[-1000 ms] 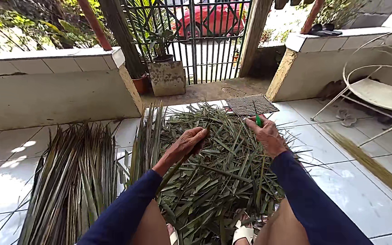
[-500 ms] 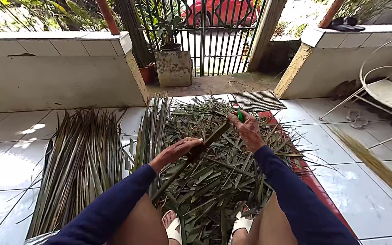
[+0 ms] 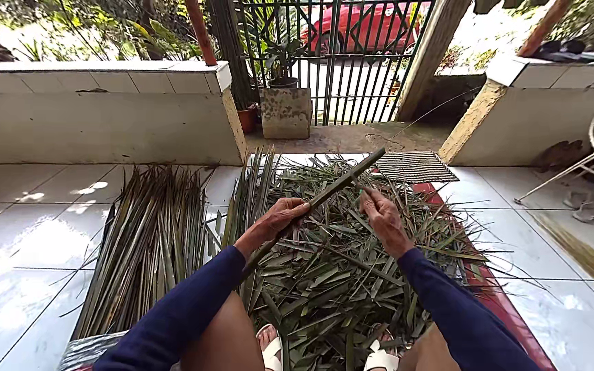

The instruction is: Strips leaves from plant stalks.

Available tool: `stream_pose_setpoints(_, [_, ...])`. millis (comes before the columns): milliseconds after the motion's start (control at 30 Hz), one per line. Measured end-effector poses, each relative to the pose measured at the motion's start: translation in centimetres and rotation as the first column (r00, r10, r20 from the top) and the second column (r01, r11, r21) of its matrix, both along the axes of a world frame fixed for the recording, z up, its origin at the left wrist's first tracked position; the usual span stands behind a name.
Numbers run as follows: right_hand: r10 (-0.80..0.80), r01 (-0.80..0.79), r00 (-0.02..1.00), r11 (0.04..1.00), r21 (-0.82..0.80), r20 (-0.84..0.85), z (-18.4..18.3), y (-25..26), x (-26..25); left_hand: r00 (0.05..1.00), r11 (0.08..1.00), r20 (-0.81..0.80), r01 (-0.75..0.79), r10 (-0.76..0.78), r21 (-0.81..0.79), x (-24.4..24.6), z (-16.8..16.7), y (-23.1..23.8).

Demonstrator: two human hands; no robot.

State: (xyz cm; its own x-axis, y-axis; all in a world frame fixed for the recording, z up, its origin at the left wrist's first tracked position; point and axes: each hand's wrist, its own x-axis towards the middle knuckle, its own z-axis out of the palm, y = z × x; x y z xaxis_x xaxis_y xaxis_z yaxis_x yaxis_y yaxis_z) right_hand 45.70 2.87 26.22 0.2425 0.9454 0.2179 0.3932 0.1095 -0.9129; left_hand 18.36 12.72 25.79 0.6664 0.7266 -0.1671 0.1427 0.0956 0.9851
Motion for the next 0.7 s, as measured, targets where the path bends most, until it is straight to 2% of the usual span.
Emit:
stream_pose_setpoints(133, [0.163,-0.164,0.983,0.986,0.010,0.089,-1.0,-0.3,-2.8,0.996,0.999,0.084,-0.024,0.028,-0.047,1.8,1.1,-0.4])
stream_pose_setpoints(267, [0.229,-0.233,0.968,0.972,0.032,0.103,-1.1,-0.2,-3.5,0.987,0.995,0.157,0.032,-0.017,-0.091,2.9,1.6,-0.9])
stream_pose_setpoints(567, [0.067,-0.093,0.969,0.991,0.101,0.240,-0.9,-0.6,-3.2,0.960,0.962,0.254,0.174,-0.118,-0.211,3.4,1.7,-0.6])
stream_pose_setpoints(700, [0.024,-0.052,0.969,0.993,0.108,0.247,-1.0,-0.5,-2.9,0.938,0.941,0.305,0.243,-0.166,-0.237,3.2,1.7,-0.4])
